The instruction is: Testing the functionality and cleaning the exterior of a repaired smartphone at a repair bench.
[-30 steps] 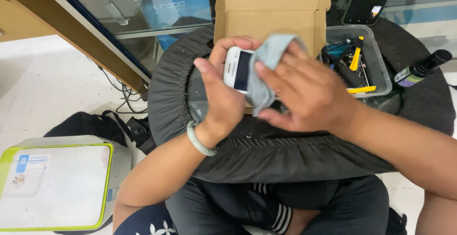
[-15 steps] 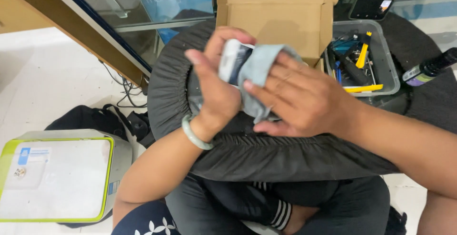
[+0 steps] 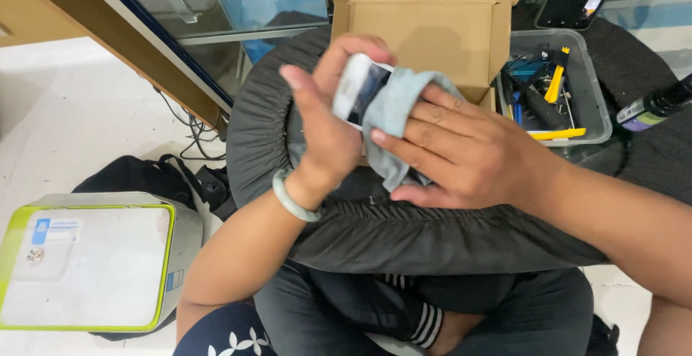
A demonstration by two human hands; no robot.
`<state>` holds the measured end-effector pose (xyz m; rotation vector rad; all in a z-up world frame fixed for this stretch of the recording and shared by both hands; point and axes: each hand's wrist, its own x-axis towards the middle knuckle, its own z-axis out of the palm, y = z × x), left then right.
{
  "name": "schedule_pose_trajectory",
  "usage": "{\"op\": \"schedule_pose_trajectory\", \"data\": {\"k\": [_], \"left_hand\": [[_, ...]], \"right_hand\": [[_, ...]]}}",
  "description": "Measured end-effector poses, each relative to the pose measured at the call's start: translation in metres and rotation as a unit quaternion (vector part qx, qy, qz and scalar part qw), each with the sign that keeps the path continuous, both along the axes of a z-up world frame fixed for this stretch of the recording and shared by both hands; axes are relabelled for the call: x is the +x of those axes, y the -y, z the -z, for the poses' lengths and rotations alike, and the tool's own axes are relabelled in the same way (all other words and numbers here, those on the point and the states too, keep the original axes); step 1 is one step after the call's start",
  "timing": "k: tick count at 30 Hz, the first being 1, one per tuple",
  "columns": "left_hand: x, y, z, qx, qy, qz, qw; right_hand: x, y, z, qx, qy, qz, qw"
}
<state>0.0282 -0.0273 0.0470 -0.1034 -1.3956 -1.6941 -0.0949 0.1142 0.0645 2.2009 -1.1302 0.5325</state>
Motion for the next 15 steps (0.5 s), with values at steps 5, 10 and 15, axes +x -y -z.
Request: {"op": "schedule_pose_trajectory", "data": {"k": [5,10,15], "left_hand": [[0.007,0.021,-0.019,0.024,-0.038,-0.06,0.997],[0.0,0.013,-0.005,-0.036,-0.028,-0.044,0.998],[0.002,0.017,-0.008,-0.056,-0.027,-0.067,0.996]], "right_hand": [[-0.023,-0.01,0.003,0.012,0.01,-0.02,1.0],[-0.011,0.001,0.006,-0.008,0.004,-0.013,1.0],[-0.011,-0.003,0.001,-0.016,0.011,-0.022,1.0]]}}
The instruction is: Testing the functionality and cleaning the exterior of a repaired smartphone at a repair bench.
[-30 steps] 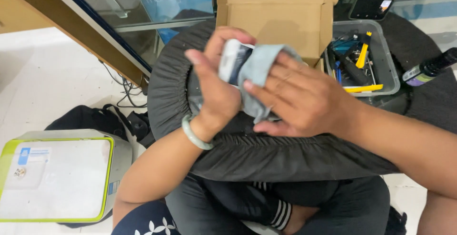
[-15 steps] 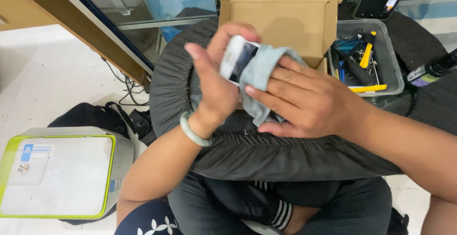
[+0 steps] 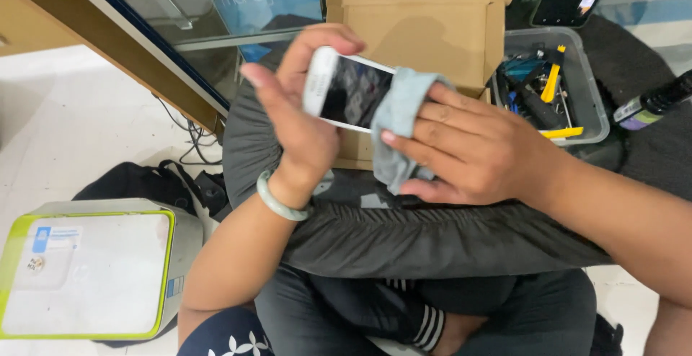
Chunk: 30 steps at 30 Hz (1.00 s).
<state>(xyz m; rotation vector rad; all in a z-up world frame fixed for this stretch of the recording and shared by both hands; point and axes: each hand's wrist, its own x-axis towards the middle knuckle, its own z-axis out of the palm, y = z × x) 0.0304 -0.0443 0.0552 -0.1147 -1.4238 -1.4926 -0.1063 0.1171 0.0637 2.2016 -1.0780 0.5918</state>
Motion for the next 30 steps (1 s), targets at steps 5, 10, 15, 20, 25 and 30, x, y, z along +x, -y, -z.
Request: {"op": "schedule_pose_trajectory", "data": {"k": [5,10,15,20,25,30], "left_hand": [[0.004,-0.002,-0.006,0.013,-0.011,-0.022,1.0],[-0.007,-0.018,0.015,0.005,0.01,0.085,0.996],[0.0,-0.011,0.004,-0.105,0.051,-0.061,0.991],[-0.002,-0.022,0.012,-0.12,0.068,-0.055,0.989],[-0.001,-0.029,0.007,-0.148,0.115,-0.041,0.981],[-0.007,-0.021,0.023,-0.135,0.095,-0.075,0.983]], "right_hand": [[-0.01,-0.003,0.008,-0.004,-0.004,0.024,1.0],[0.009,0.011,0.0,-0.026,-0.006,-0.008,1.0],[-0.006,-0.003,0.012,-0.008,-0.006,0.014,1.0],[0.006,0.004,0.008,-0.02,0.01,0.021,1.0],[0.011,0.007,0.003,-0.033,0.017,0.025,0.999],[0.013,0.002,0.005,-0.046,0.022,0.116,0.992]]}}
